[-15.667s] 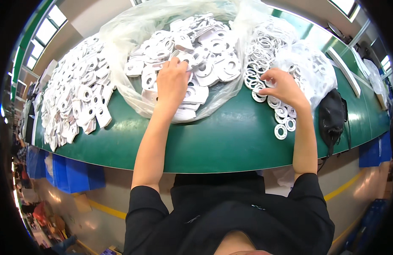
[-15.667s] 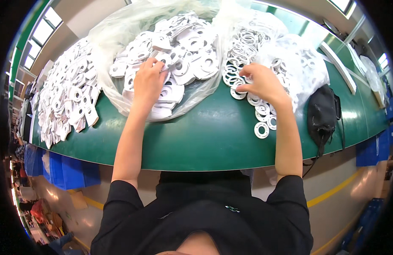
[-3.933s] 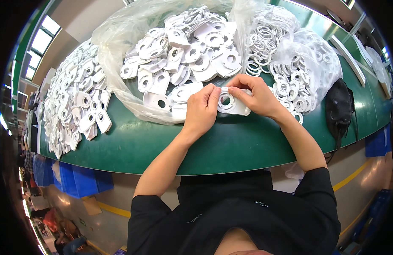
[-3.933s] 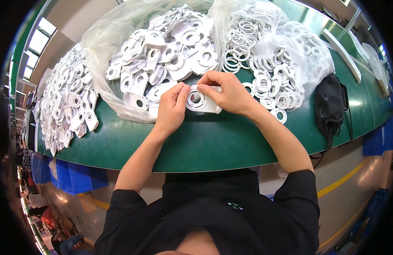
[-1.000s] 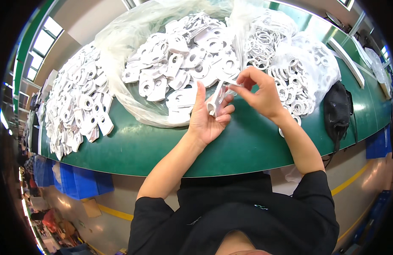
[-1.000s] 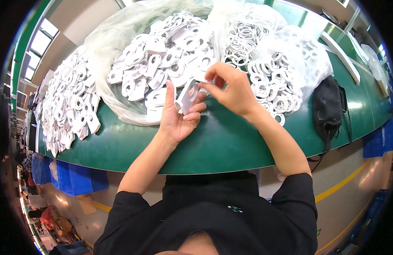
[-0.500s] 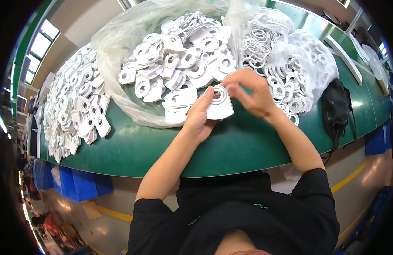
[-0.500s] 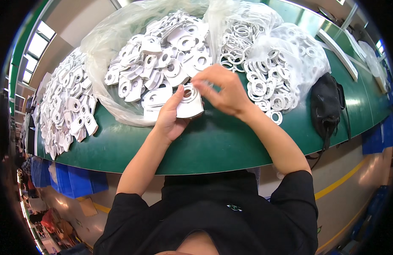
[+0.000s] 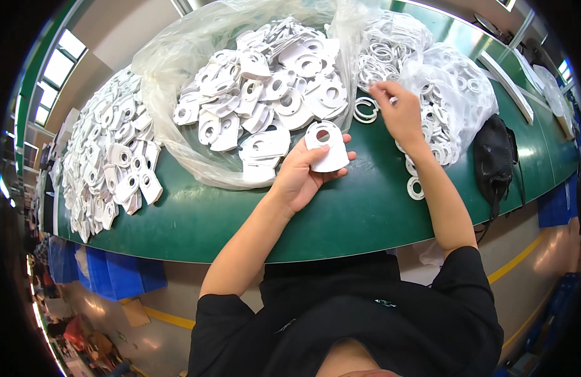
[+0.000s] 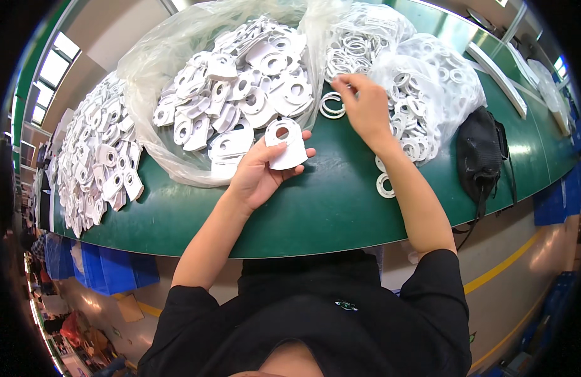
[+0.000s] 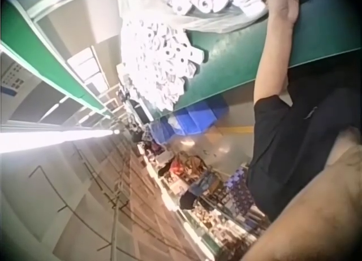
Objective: Assembling small plastic components with metal rings at a production workbench.
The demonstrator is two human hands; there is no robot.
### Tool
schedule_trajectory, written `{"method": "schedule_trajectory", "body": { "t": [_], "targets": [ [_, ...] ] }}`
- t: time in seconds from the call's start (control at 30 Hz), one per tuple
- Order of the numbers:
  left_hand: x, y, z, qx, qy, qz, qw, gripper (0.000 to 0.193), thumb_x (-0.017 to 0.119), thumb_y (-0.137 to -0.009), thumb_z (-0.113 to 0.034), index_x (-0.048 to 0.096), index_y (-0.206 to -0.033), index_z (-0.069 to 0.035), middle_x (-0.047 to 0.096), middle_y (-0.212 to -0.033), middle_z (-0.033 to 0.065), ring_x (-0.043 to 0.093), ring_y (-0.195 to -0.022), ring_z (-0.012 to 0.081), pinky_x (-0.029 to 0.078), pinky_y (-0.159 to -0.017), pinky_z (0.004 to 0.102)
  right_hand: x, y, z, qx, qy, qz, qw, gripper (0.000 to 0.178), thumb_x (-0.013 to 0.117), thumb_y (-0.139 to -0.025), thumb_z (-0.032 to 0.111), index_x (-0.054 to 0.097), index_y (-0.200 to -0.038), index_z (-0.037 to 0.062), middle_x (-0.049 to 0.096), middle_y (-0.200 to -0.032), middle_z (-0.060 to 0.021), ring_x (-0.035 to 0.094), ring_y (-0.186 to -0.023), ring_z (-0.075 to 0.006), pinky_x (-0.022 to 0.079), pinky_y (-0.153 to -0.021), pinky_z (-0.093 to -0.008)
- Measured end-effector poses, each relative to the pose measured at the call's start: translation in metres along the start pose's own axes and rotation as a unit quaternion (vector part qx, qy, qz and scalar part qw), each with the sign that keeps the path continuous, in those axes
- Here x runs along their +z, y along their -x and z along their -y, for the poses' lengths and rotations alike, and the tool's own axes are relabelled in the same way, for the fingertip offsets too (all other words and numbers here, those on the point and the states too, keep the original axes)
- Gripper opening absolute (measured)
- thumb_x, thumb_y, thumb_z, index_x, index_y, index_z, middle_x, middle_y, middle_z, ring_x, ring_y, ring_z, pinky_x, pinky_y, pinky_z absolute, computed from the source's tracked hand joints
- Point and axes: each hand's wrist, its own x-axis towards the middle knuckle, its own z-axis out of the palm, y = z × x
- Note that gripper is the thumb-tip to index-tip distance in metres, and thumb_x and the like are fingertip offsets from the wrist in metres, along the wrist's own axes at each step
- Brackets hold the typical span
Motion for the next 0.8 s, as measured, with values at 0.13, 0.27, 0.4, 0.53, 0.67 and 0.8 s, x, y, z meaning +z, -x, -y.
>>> {"method": "schedule_trajectory", "body": {
  "t": [0.13, 0.27, 0.4, 0.53, 0.67, 0.8],
  "targets": [
    [0.002, 0.000, 0.000, -0.001, -0.031, -0.004, 0.999, 0.042, 0.049, -0.092, -0.007, 0.037, -0.131, -0.001, 0.054, -0.125, 0.0173, 0.062, -0.104, 0.0300, 0.058, -0.074, 0.0339, -0.012, -0.010, 0.004, 0.028, -0.175, -0.067, 0.982, 0.022, 0.064, -0.089, 0.014, 0.067, -0.106, 0.0005, 0.070, -0.086, -0.0034, 0.056, -0.069, -0.0063, 0.046, -0.061, -0.0205],
    [0.003, 0.000, 0.001, 0.009, -0.048, -0.011, 0.999, 0.047, 0.045, -0.086, 0.001, 0.035, -0.132, -0.001, 0.055, -0.124, 0.0177, 0.063, -0.102, 0.0307, 0.058, -0.075, 0.0337, -0.010, -0.004, 0.015, 0.030, -0.219, -0.031, 0.975, 0.017, 0.064, -0.088, 0.009, 0.068, -0.103, 0.0024, 0.069, -0.089, -0.0024, 0.058, -0.072, -0.0049, 0.045, -0.059, -0.0170],
    [0.004, 0.001, -0.006, 0.018, -0.037, -0.005, 0.999, 0.053, 0.040, -0.080, 0.004, 0.034, -0.132, -0.001, 0.055, -0.122, 0.0173, 0.063, -0.101, 0.0301, 0.058, -0.074, 0.0335, 0.001, 0.013, 0.033, -0.181, -0.128, 0.074, 0.972, 0.013, 0.066, -0.082, 0.002, 0.068, -0.095, 0.0021, 0.068, -0.092, -0.0062, 0.065, -0.081, -0.0149, 0.051, -0.066, -0.0258],
    [0.003, 0.002, -0.010, 0.033, -0.060, -0.010, 0.998, 0.053, 0.039, -0.081, 0.002, 0.034, -0.134, -0.001, 0.055, -0.121, 0.0157, 0.062, -0.103, 0.0306, 0.055, -0.076, 0.0320, 0.001, 0.019, 0.041, -0.356, -0.040, 0.134, 0.924, 0.024, 0.067, -0.071, -0.002, 0.067, -0.094, 0.0029, 0.067, -0.095, -0.0090, 0.064, -0.082, -0.0266, 0.053, -0.070, -0.0333],
    [0.004, 0.003, -0.011, 0.040, -0.082, -0.014, 0.996, 0.051, 0.038, -0.082, 0.001, 0.034, -0.134, -0.002, 0.055, -0.120, 0.0145, 0.063, -0.102, 0.0286, 0.055, -0.074, 0.0318, -0.001, 0.019, 0.043, -0.393, -0.010, 0.168, 0.904, 0.034, 0.066, -0.066, -0.004, 0.066, -0.098, 0.0041, 0.065, -0.098, -0.0073, 0.063, -0.085, -0.0266, 0.054, -0.071, -0.0333],
    [0.001, 0.001, -0.010, 0.040, -0.062, -0.014, 0.997, 0.050, 0.038, -0.083, 0.003, 0.033, -0.132, -0.003, 0.055, -0.119, 0.0145, 0.064, -0.096, 0.0269, 0.056, -0.069, 0.0314, 0.000, 0.020, 0.044, -0.405, -0.006, 0.182, 0.896, 0.037, 0.065, -0.064, -0.005, 0.065, -0.100, 0.0031, 0.064, -0.100, -0.0070, 0.061, -0.089, -0.0261, 0.054, -0.073, -0.0340]
  ]
}}
